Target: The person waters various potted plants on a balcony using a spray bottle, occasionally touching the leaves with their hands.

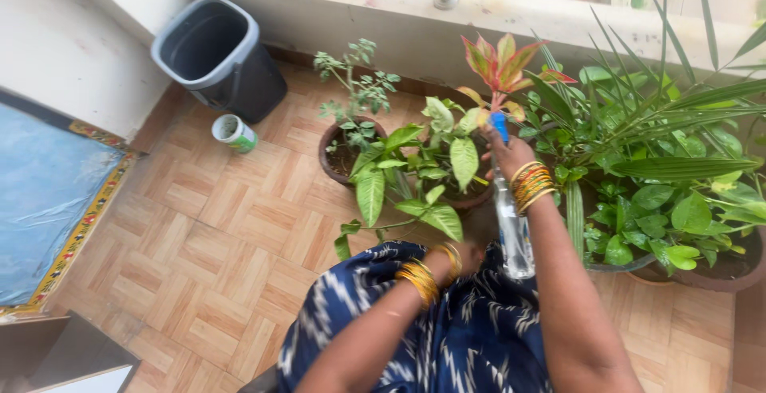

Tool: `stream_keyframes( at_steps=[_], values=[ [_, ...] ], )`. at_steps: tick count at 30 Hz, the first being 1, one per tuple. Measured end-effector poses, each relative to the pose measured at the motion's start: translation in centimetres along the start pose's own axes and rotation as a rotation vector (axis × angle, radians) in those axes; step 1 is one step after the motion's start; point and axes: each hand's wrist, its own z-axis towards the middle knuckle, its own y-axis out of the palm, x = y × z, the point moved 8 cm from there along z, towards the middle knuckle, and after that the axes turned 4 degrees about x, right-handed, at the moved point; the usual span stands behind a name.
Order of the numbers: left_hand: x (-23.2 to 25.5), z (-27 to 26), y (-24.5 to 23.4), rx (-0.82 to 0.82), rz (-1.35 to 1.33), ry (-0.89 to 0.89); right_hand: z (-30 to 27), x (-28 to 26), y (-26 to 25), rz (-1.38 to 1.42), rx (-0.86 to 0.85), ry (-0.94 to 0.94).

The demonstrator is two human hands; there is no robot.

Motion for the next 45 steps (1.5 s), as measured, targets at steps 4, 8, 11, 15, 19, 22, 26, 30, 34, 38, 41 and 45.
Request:
stream_keyframes(
  at_steps=[4,8,11,15,19,22,26,30,34,38,41,45],
  values=[
    [0.9,-9.1,2.6,0.007,0.112,-0.218,-5.1,-1.7,-1.1,0.002,0.078,-0.023],
    [3.0,-13.2,5.1,-0.075,0.146,-0.128,-8.7,-2.0,-2.4,0.041,0.111,-0.047],
    [4.2,-13.8,6.6,-0.122,0.131,-0.058,-9.7,-2.1,-2.1,0.062,0.071,-0.039],
    [4.8,-13.1,7.1,-0.175,0.062,0.027,-8.7,-2.5,-0.2,0.074,-0.024,-0.036],
    [0.4,-9.4,2.2,-0.035,-0.210,0.027,-6.7,-2.5,2.7,0.176,-0.153,0.015],
    [-7.3,-5.3,-3.6,0.344,-0.605,-0.169,-6.1,-2.0,3.4,0.113,-0.175,0.033],
    [-16.3,-1.0,-7.9,0.680,-1.169,-0.542,-6.5,-0.2,4.8,-0.039,-0.269,0.089],
    [-16.9,2.0,-6.8,0.611,-1.539,-0.690,-7.2,2.5,7.2,-0.027,-0.327,0.150],
    [-16.0,3.7,-5.2,0.589,-1.692,-0.718,-6.2,3.8,8.0,0.024,-0.318,0.192],
    [-16.1,6.6,-7.5,0.569,-1.787,-0.678,-4.9,2.5,7.7,0.027,-0.297,0.181],
    [-16.1,9.0,-7.9,0.484,-1.864,-0.546,-4.1,1.5,8.4,0.010,-0.302,0.181],
    [-16.1,11.6,-6.4,0.492,-1.937,-0.472,-3.0,2.1,9.0,-0.049,-0.276,0.159]
  ],
)
